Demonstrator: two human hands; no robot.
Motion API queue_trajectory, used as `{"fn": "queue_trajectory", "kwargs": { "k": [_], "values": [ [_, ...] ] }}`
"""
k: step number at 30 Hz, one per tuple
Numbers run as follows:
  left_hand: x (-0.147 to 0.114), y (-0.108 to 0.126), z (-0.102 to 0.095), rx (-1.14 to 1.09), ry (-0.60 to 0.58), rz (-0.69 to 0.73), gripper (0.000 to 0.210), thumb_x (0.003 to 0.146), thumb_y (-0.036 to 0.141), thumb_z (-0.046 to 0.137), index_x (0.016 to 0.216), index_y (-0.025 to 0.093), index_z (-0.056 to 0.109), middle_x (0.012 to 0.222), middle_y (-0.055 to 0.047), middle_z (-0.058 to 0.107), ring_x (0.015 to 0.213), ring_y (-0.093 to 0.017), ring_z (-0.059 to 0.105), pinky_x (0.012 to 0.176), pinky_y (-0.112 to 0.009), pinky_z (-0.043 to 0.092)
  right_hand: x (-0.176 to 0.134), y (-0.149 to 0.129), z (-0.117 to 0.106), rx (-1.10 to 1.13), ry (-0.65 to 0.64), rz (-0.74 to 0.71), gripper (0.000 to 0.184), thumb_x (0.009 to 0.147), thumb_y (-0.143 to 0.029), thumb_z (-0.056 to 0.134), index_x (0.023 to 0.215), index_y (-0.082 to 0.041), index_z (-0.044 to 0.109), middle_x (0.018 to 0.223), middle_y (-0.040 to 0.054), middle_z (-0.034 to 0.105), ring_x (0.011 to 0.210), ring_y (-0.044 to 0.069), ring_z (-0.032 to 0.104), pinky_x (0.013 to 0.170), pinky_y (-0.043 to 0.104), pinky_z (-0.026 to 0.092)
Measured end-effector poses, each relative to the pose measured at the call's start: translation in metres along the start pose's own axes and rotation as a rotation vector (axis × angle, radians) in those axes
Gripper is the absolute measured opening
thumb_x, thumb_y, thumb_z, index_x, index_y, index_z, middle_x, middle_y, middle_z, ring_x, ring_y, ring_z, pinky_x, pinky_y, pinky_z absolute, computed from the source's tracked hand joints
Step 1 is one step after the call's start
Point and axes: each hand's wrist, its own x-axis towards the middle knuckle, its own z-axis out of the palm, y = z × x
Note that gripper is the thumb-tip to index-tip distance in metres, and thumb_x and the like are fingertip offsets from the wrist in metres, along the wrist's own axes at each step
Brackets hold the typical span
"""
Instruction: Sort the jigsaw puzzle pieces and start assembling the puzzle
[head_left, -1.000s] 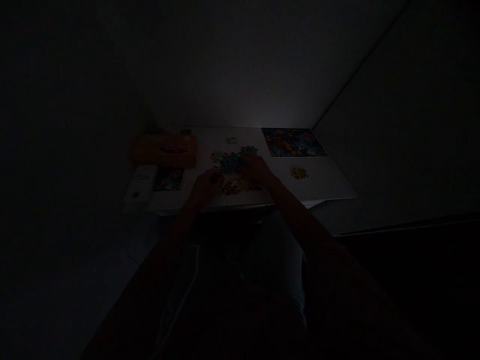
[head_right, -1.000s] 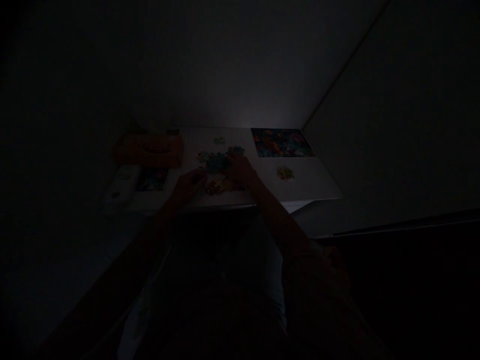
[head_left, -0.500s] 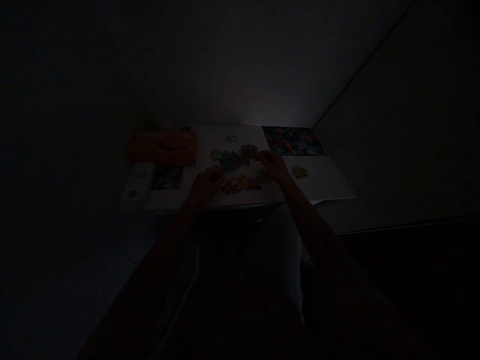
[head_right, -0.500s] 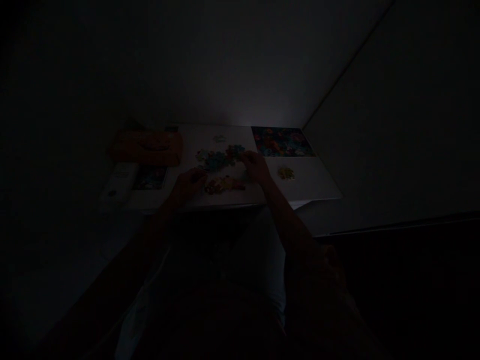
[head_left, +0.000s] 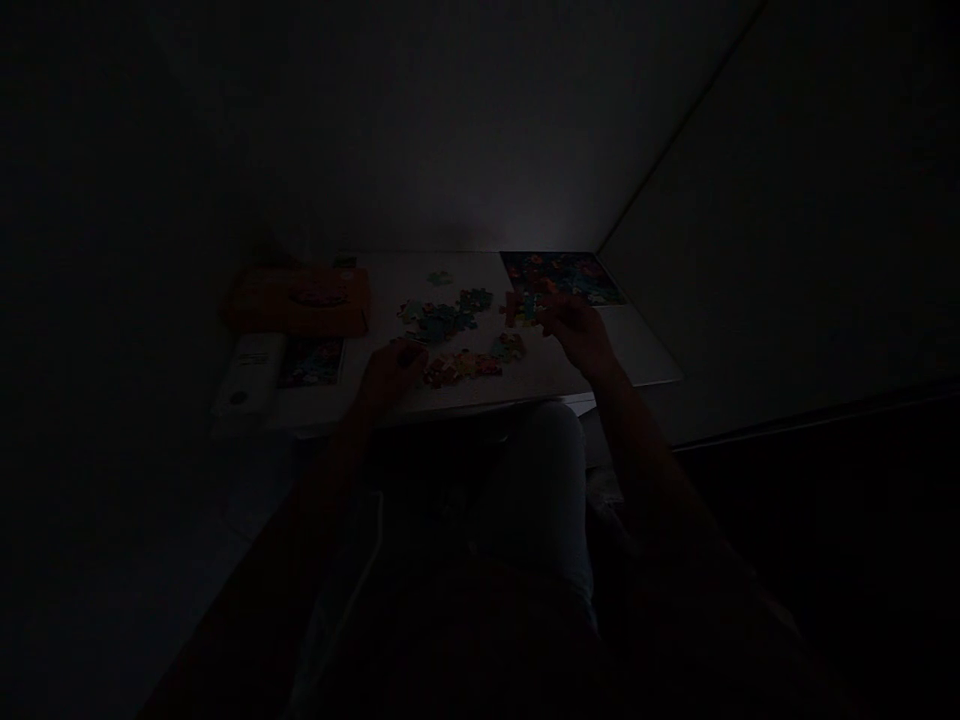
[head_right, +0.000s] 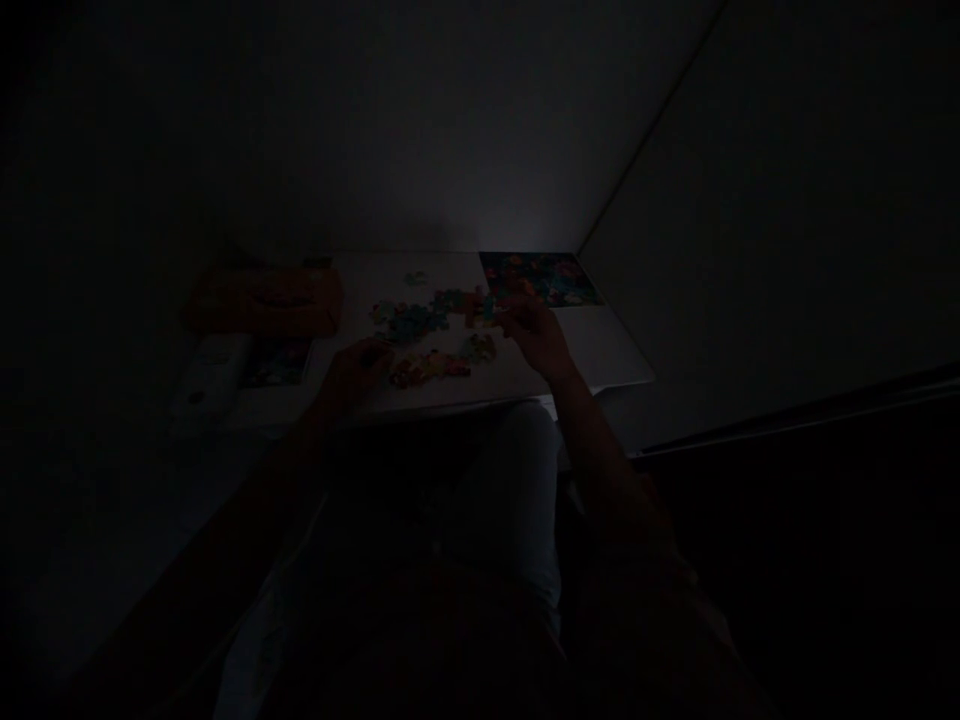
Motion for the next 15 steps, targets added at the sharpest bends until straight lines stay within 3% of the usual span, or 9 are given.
{"fn": "queue_trajectory", "kwargs": {
  "k": [6,10,13,15],
  "values": [
    [-0.001,0.0,0.0,-0.032,-0.003,0.013,0.042,0.101,0.051,0.068,0.122,0.018,0.085,0.118,-0.013,0.087,0.11,-0.031,0.081,0.099,-0.043,0.062,-0.012,0.042,-0.062,-0.187,0.173,0.095,0.057,0.086,-0.083,0.084,0.103,-0.03,0.075,0.089,0.0072,0.083,0.085,0.03,0.08,0.073,0.043,0.064],
    [0.001,-0.003,0.002,-0.008,-0.006,0.013,0.047,0.101,0.054,0.067,0.122,0.017,0.085,0.119,-0.015,0.086,0.11,-0.033,0.081,0.099,-0.046,0.061,-0.025,0.073,-0.097,-0.519,0.18,0.136,0.051,0.098,-0.08,0.075,0.101,-0.029,0.074,0.097,0.0157,0.087,0.087,0.033,0.082,0.078,0.049,0.065],
    [0.002,-0.004,0.003,-0.013,-0.009,0.02,0.049,0.1,0.055,0.067,0.122,0.016,0.085,0.12,-0.016,0.086,0.11,-0.034,0.081,0.099,-0.046,0.061,-0.029,0.082,-0.105,-0.678,0.165,0.109,0.04,0.098,-0.069,0.08,0.099,-0.029,0.077,0.107,0.0219,0.086,0.098,0.038,0.081,0.091,0.055,0.064],
    [0.002,-0.004,0.003,-0.014,-0.012,0.019,0.046,0.101,0.053,0.069,0.123,0.017,0.085,0.12,-0.015,0.086,0.111,-0.032,0.081,0.1,-0.045,0.061,-0.024,0.082,-0.097,-0.713,0.151,0.087,0.036,0.098,-0.062,0.081,0.106,-0.027,0.08,0.115,0.0226,0.085,0.107,0.04,0.08,0.099,0.057,0.063]
  ]
}}
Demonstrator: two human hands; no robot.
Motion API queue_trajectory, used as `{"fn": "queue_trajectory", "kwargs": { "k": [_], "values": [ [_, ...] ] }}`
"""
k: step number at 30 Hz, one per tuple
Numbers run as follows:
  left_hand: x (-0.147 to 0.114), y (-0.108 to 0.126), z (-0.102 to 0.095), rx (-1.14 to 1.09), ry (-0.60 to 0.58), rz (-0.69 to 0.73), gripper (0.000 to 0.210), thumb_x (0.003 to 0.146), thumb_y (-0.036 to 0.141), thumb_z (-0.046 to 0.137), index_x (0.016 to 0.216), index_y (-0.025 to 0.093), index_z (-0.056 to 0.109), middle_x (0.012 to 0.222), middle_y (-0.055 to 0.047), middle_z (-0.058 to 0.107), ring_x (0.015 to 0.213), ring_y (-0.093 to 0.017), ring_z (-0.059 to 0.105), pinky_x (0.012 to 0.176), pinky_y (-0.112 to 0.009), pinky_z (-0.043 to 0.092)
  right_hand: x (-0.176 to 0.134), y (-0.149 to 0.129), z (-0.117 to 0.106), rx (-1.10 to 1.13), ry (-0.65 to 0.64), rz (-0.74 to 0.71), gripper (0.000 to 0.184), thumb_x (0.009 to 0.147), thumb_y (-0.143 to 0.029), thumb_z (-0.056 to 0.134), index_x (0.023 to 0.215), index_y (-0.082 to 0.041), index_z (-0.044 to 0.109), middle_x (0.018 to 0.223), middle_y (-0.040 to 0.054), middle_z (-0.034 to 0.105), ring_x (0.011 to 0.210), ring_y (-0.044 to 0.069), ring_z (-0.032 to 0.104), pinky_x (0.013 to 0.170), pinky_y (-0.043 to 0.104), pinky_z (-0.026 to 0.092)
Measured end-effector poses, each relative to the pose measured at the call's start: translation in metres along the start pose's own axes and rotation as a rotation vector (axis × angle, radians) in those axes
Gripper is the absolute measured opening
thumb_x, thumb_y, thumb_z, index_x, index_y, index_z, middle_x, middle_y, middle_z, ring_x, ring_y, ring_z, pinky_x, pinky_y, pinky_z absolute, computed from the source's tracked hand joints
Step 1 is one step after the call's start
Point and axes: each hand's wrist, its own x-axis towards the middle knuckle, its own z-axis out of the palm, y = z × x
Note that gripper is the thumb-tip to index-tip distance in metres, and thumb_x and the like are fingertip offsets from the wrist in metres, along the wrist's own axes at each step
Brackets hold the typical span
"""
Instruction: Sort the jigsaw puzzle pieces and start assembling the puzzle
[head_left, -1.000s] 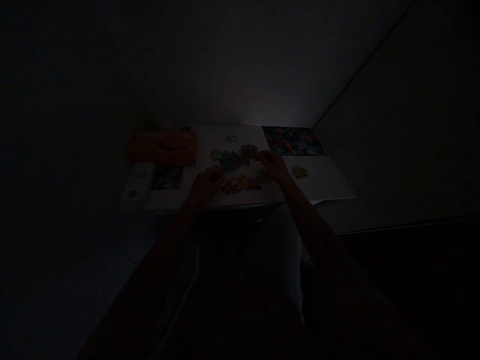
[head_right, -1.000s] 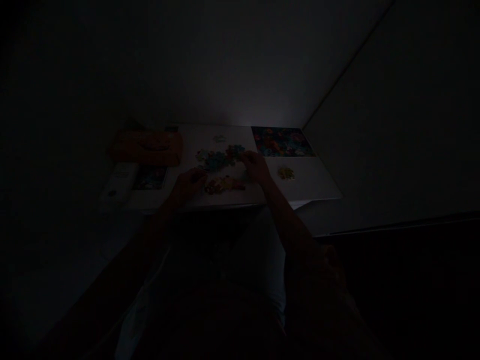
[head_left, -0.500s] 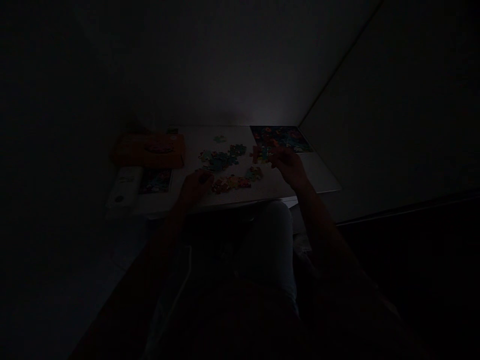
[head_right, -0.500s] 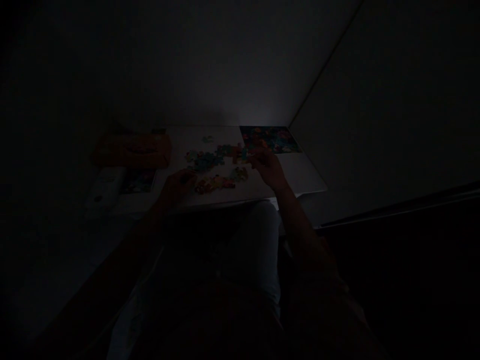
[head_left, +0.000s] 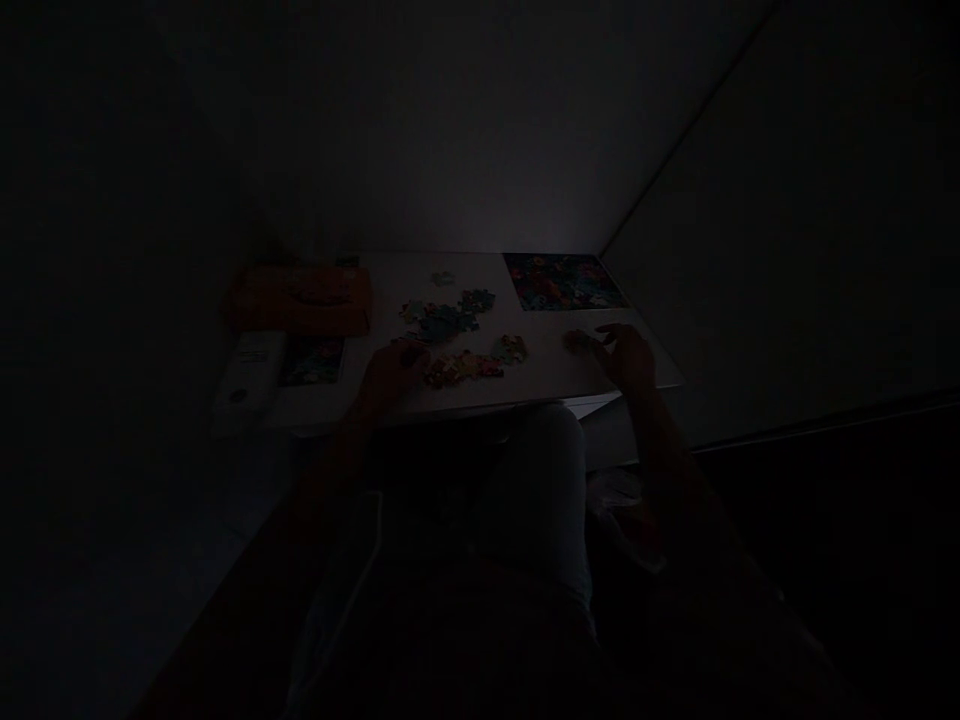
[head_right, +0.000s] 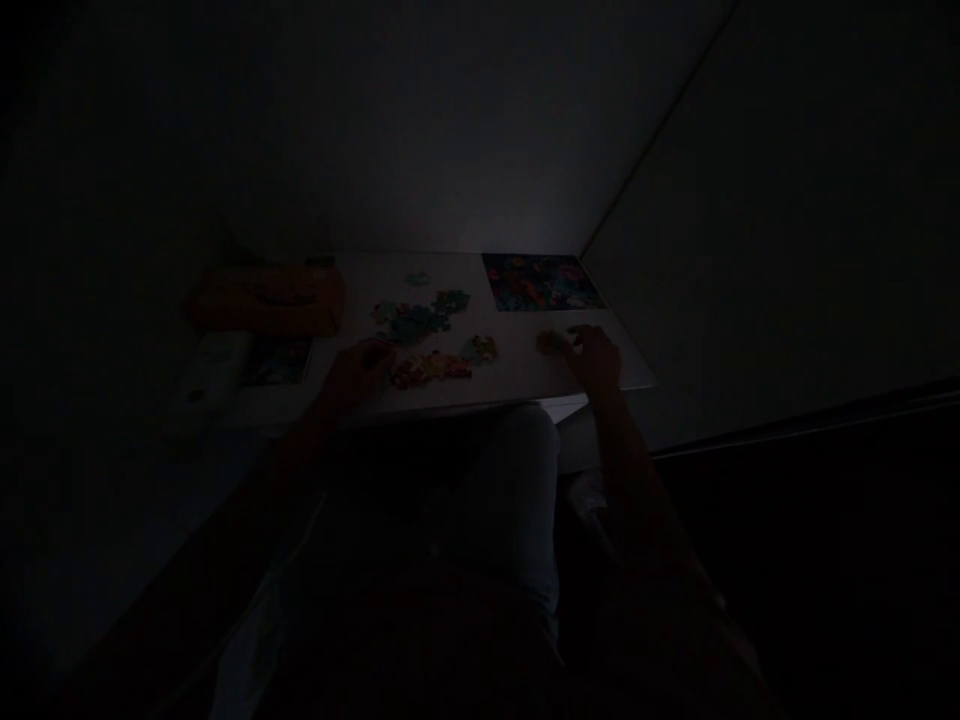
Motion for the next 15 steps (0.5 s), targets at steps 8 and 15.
{"fn": "queue_trajectory", "kwargs": {
  "k": [8,15],
  "values": [
    [-0.002,-0.001,-0.001,0.014,-0.009,0.004,0.039,0.104,0.05,0.067,0.121,0.019,0.082,0.12,-0.013,0.086,0.111,-0.031,0.08,0.101,-0.045,0.061,0.058,-0.094,0.091,0.074,-0.262,-0.133,0.039,0.102,-0.04,0.077,0.135,-0.019,0.082,0.132,0.0175,0.085,0.109,0.032,0.08,0.107,0.049,0.064],
    [-0.003,0.003,-0.002,-0.015,0.001,-0.004,0.04,0.105,0.052,0.065,0.118,0.019,0.082,0.117,-0.012,0.086,0.106,-0.03,0.08,0.098,-0.044,0.061,0.099,-0.134,0.142,0.103,-0.399,-0.07,0.066,0.09,-0.047,0.099,0.146,-0.016,0.081,0.113,0.0147,0.09,0.102,0.033,0.084,0.095,0.043,0.065]
  ]
}}
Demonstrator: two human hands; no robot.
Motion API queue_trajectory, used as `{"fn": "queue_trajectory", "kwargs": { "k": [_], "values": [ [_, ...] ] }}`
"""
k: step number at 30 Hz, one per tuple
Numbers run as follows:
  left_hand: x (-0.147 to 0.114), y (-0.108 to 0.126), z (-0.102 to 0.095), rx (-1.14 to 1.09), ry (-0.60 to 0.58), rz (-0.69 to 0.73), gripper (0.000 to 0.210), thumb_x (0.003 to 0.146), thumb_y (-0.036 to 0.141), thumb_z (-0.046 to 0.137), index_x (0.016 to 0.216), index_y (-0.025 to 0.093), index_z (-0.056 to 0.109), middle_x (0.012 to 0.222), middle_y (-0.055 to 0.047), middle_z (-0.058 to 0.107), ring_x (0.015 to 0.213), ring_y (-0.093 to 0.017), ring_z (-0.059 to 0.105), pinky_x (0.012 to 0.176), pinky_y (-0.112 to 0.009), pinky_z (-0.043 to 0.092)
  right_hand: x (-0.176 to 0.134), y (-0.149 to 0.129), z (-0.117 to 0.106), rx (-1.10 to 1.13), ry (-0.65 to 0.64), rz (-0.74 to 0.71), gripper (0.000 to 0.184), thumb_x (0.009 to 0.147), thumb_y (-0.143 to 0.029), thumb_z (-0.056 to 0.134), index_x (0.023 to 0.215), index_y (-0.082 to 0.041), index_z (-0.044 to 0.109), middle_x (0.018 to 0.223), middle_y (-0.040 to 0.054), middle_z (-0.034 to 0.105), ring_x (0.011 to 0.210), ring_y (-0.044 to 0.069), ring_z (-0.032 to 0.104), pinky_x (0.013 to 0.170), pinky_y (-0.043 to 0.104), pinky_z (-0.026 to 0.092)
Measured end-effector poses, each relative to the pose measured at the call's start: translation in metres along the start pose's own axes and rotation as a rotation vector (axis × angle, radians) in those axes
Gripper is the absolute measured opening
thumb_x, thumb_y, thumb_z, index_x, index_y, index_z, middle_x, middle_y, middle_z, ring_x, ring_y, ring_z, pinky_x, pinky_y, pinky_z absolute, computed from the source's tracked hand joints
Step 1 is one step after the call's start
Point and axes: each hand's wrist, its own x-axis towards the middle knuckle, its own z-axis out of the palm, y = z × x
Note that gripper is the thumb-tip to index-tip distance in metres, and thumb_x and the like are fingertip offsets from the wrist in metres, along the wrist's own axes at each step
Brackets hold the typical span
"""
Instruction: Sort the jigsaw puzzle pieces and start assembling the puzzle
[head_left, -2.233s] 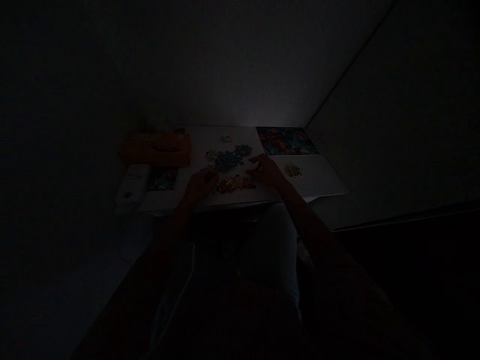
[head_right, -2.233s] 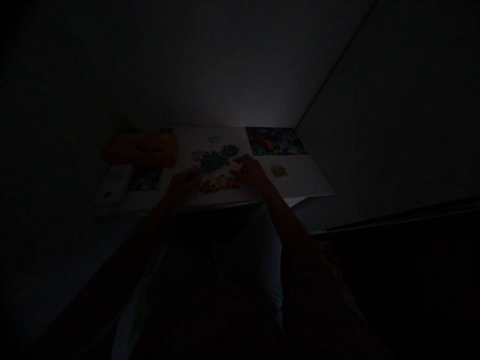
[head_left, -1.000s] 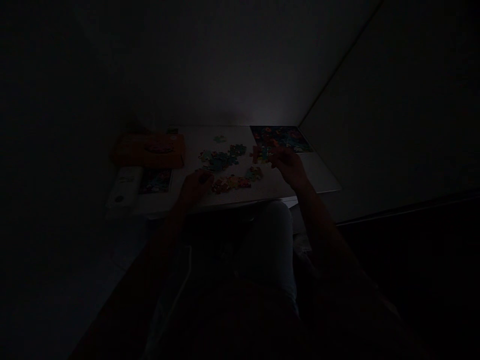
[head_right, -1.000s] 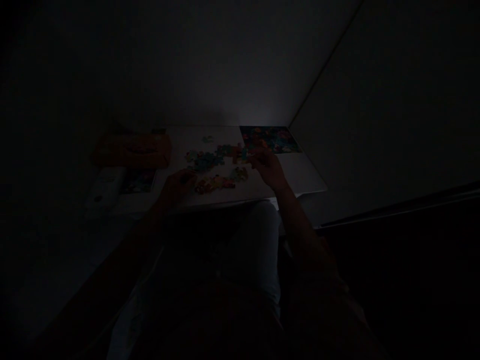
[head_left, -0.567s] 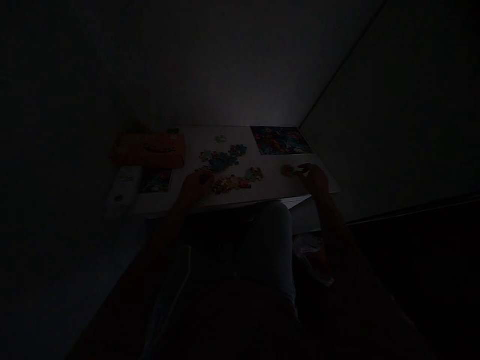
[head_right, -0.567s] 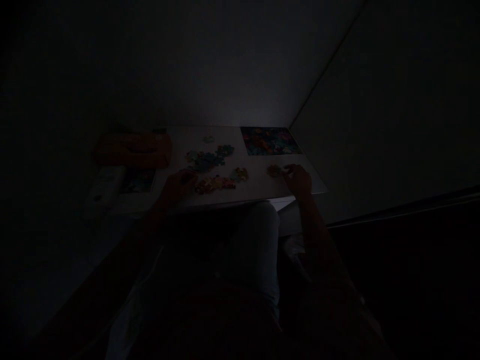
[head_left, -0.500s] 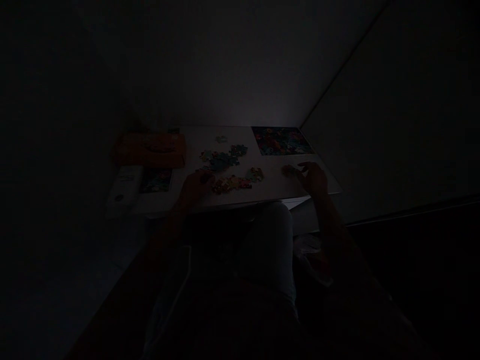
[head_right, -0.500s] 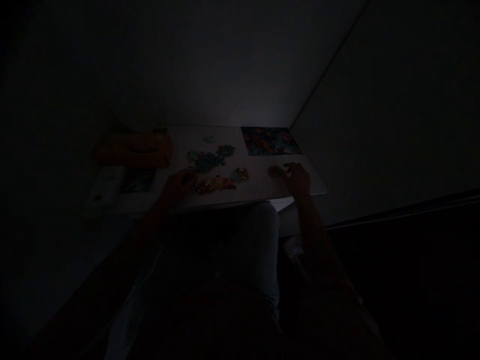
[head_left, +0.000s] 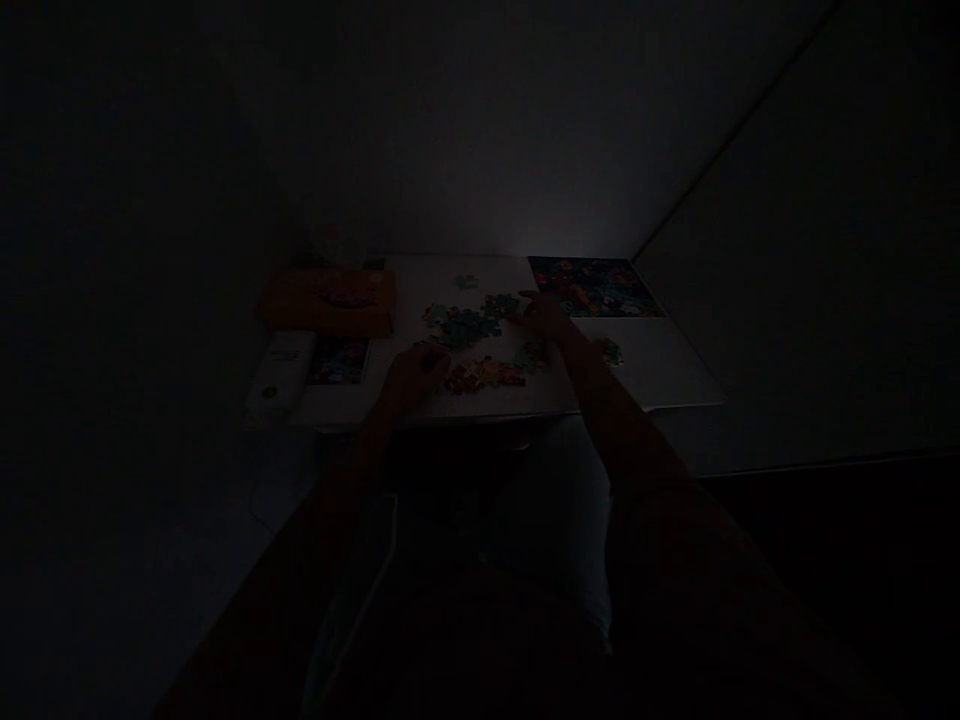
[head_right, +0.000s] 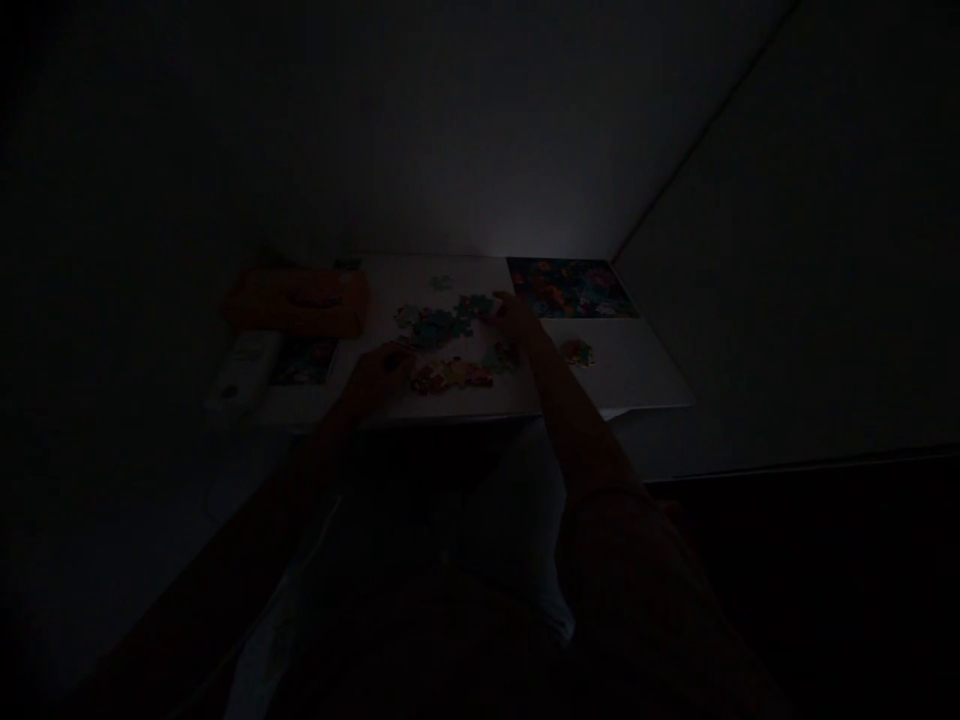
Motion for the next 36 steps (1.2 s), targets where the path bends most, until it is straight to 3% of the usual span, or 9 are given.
{"fn": "queue_trajectory", "kwargs": {
  "k": [4,8,13,16,19,24,27,31,36],
  "values": [
    [0.0,0.001,0.0,0.004,-0.005,-0.001,0.039,0.107,0.053,0.066,0.117,0.019,0.083,0.113,-0.011,0.086,0.103,-0.029,0.08,0.095,-0.043,0.061,0.003,-0.001,0.003,0.017,-0.009,0.044,0.055,0.088,-0.048,0.1,0.129,-0.017,0.083,0.108,0.0141,0.089,0.094,0.03,0.082,0.087,0.04,0.064],
    [0.0,0.0,0.001,0.014,0.004,0.02,0.046,0.106,0.058,0.064,0.118,0.018,0.084,0.112,-0.012,0.085,0.101,-0.03,0.08,0.093,-0.044,0.059,-0.006,-0.005,0.0,0.048,0.026,0.029,0.06,0.09,-0.046,0.095,0.139,-0.018,0.075,0.116,0.0139,0.086,0.097,0.029,0.08,0.087,0.041,0.064],
    [0.0,-0.003,0.003,-0.009,0.004,-0.001,0.045,0.105,0.059,0.066,0.118,0.02,0.083,0.116,-0.012,0.086,0.105,-0.029,0.08,0.092,-0.042,0.06,-0.031,-0.02,-0.022,0.089,0.179,-0.274,0.061,0.099,-0.057,0.083,0.149,-0.024,0.072,0.129,0.0131,0.081,0.091,0.028,0.073,0.098,0.05,0.065],
    [0.0,-0.004,0.004,0.012,0.011,0.004,0.047,0.104,0.059,0.065,0.119,0.019,0.084,0.114,-0.012,0.086,0.104,-0.03,0.079,0.091,-0.043,0.06,-0.053,-0.032,-0.039,0.144,0.258,-0.41,0.066,0.1,-0.067,0.081,0.152,-0.028,0.073,0.131,0.0134,0.078,0.088,0.028,0.07,0.097,0.052,0.066],
    [0.001,-0.003,0.003,0.02,0.01,0.006,0.048,0.104,0.059,0.065,0.118,0.018,0.084,0.115,-0.013,0.085,0.105,-0.031,0.08,0.094,-0.045,0.061,-0.073,-0.042,-0.042,0.311,0.278,-0.35,0.076,0.093,-0.082,0.084,0.149,-0.032,0.073,0.126,0.0121,0.079,0.087,0.027,0.069,0.084,0.047,0.065],
    [0.002,-0.001,0.001,0.01,0.004,0.018,0.05,0.104,0.061,0.065,0.12,0.017,0.083,0.117,-0.014,0.086,0.107,-0.031,0.081,0.096,-0.045,0.061,-0.09,-0.047,-0.015,0.8,0.15,0.046,0.071,0.096,-0.1,0.058,0.113,-0.031,0.07,0.097,0.0068,0.075,0.074,0.022,0.064,0.061,0.035,0.052],
    [0.001,0.0,0.001,0.022,0.0,0.032,0.053,0.104,0.063,0.062,0.118,0.016,0.083,0.116,-0.015,0.085,0.104,-0.031,0.081,0.095,-0.045,0.061,-0.098,-0.046,-0.006,0.877,0.101,0.169,0.072,0.09,-0.101,0.06,0.099,-0.03,0.065,0.086,0.0045,0.07,0.068,0.02,0.056,0.055,0.032,0.045],
    [0.001,-0.001,0.001,0.03,0.001,0.039,0.05,0.104,0.062,0.062,0.118,0.019,0.083,0.113,-0.013,0.085,0.103,-0.031,0.08,0.094,-0.044,0.06,-0.112,-0.044,-0.018,0.803,0.14,0.12,0.076,0.083,-0.105,0.065,0.092,-0.029,0.067,0.083,0.004,0.068,0.07,0.02,0.057,0.059,0.033,0.046],
    [0.003,-0.003,0.001,0.034,-0.001,0.021,0.051,0.105,0.063,0.063,0.12,0.019,0.084,0.114,-0.014,0.085,0.105,-0.032,0.08,0.094,-0.045,0.06,-0.125,-0.048,-0.044,0.585,0.204,-0.092,0.082,0.087,-0.111,0.064,0.081,-0.029,0.07,0.076,0.0036,0.068,0.073,0.021,0.063,0.069,0.037,0.053]
  ]
}}
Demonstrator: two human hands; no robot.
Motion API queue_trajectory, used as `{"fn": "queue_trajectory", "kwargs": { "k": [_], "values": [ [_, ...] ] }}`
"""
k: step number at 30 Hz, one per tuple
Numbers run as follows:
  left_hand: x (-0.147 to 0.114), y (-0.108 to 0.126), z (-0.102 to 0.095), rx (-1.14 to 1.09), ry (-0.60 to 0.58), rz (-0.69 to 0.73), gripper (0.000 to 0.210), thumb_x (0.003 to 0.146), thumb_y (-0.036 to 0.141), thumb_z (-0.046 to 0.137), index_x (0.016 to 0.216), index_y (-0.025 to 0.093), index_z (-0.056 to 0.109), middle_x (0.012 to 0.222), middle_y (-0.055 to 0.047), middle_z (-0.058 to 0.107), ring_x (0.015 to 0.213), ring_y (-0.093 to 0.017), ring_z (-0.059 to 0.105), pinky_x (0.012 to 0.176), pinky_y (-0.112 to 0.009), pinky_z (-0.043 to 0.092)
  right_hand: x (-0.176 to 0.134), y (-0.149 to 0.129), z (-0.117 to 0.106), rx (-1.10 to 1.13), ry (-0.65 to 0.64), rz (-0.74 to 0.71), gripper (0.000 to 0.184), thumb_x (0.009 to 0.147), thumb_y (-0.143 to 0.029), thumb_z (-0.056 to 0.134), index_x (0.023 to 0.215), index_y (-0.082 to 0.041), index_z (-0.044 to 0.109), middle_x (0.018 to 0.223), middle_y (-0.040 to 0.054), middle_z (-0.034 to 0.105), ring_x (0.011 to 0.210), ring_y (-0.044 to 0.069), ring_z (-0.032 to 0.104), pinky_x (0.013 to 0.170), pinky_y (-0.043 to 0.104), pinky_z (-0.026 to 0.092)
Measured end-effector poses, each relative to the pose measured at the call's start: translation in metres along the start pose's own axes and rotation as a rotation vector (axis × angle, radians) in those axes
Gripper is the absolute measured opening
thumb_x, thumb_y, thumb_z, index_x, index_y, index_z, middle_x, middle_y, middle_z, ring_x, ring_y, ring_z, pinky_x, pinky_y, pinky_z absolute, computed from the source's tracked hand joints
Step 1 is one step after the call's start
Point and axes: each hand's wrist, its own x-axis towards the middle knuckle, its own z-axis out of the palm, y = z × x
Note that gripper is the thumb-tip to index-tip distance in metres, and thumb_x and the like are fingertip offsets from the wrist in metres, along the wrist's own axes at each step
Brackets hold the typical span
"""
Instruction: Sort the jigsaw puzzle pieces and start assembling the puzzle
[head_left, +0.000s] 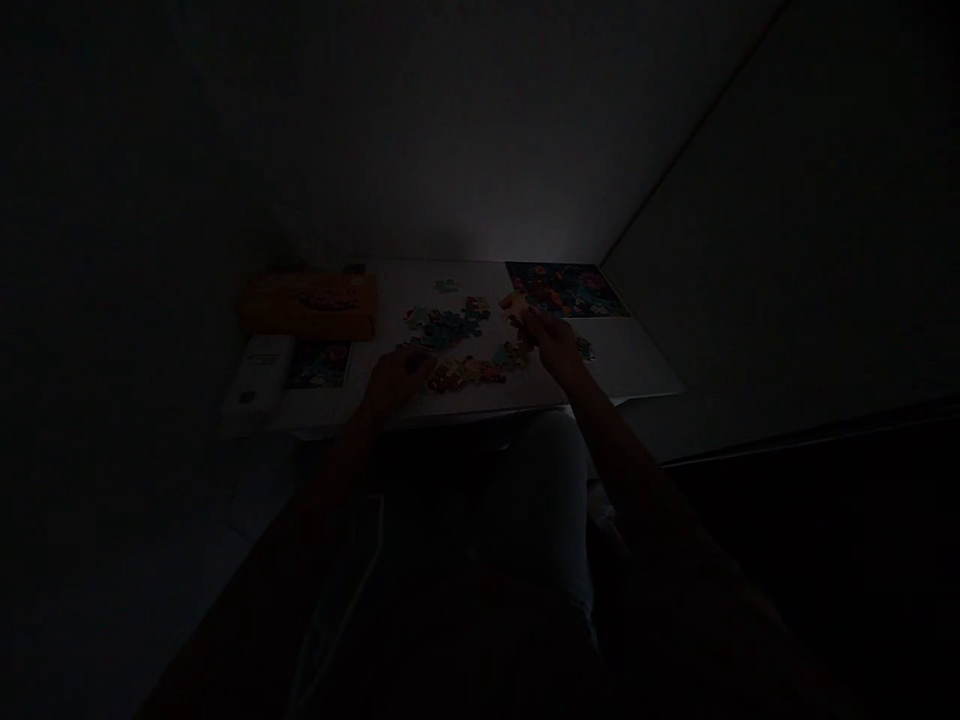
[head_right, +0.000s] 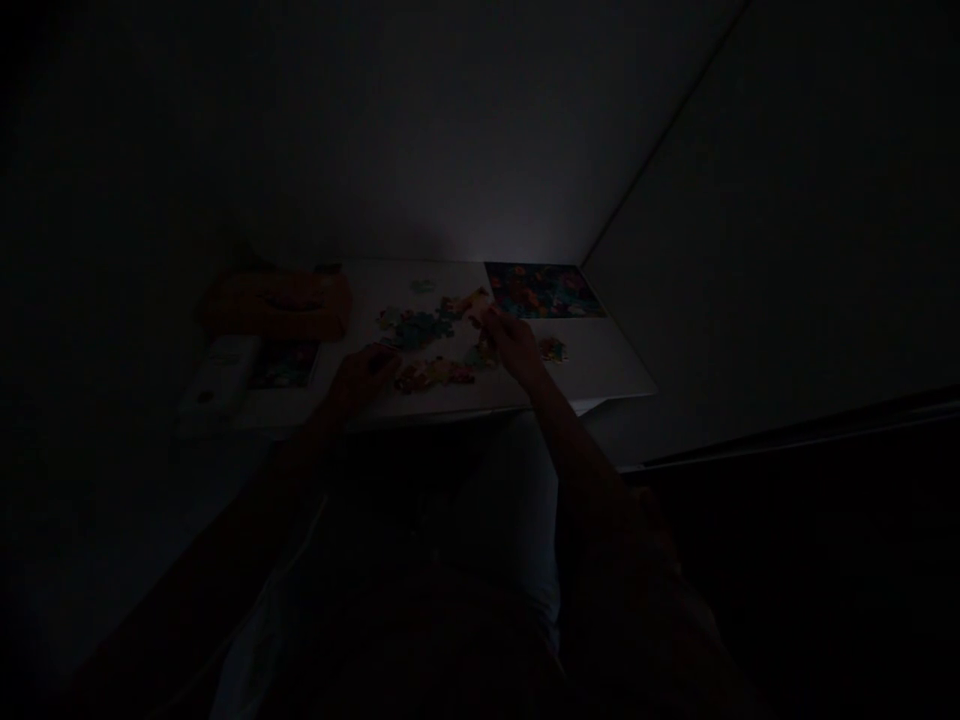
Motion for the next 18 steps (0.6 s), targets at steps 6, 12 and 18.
{"fn": "queue_trajectory", "kwargs": {
  "k": [6,12,18],
  "values": [
    [0.0,-0.001,0.0,0.012,0.0,0.006,0.06,0.103,0.067,0.06,0.122,0.015,0.085,0.118,-0.017,0.085,0.107,-0.033,0.08,0.095,-0.046,0.059,-0.003,-0.007,-0.012,-0.073,-0.011,-0.094,0.086,0.088,-0.112,0.063,0.075,-0.027,0.071,0.072,0.0023,0.067,0.069,0.02,0.062,0.07,0.037,0.052],
    [-0.001,0.005,-0.002,0.023,-0.007,-0.02,0.054,0.104,0.061,0.064,0.122,0.014,0.085,0.117,-0.016,0.085,0.104,-0.031,0.079,0.096,-0.045,0.06,-0.008,-0.01,-0.014,-0.157,-0.035,-0.122,0.089,0.088,-0.114,0.059,0.078,-0.026,0.073,0.072,0.0025,0.069,0.071,0.021,0.062,0.072,0.038,0.051],
    [-0.001,0.005,-0.002,0.022,-0.008,-0.01,0.049,0.105,0.056,0.067,0.123,0.014,0.085,0.119,-0.016,0.085,0.107,-0.031,0.079,0.097,-0.044,0.06,-0.012,-0.018,-0.013,-0.186,-0.019,-0.127,0.089,0.089,-0.113,0.058,0.084,-0.026,0.075,0.077,0.0045,0.074,0.076,0.024,0.066,0.078,0.04,0.055]
  ]
}}
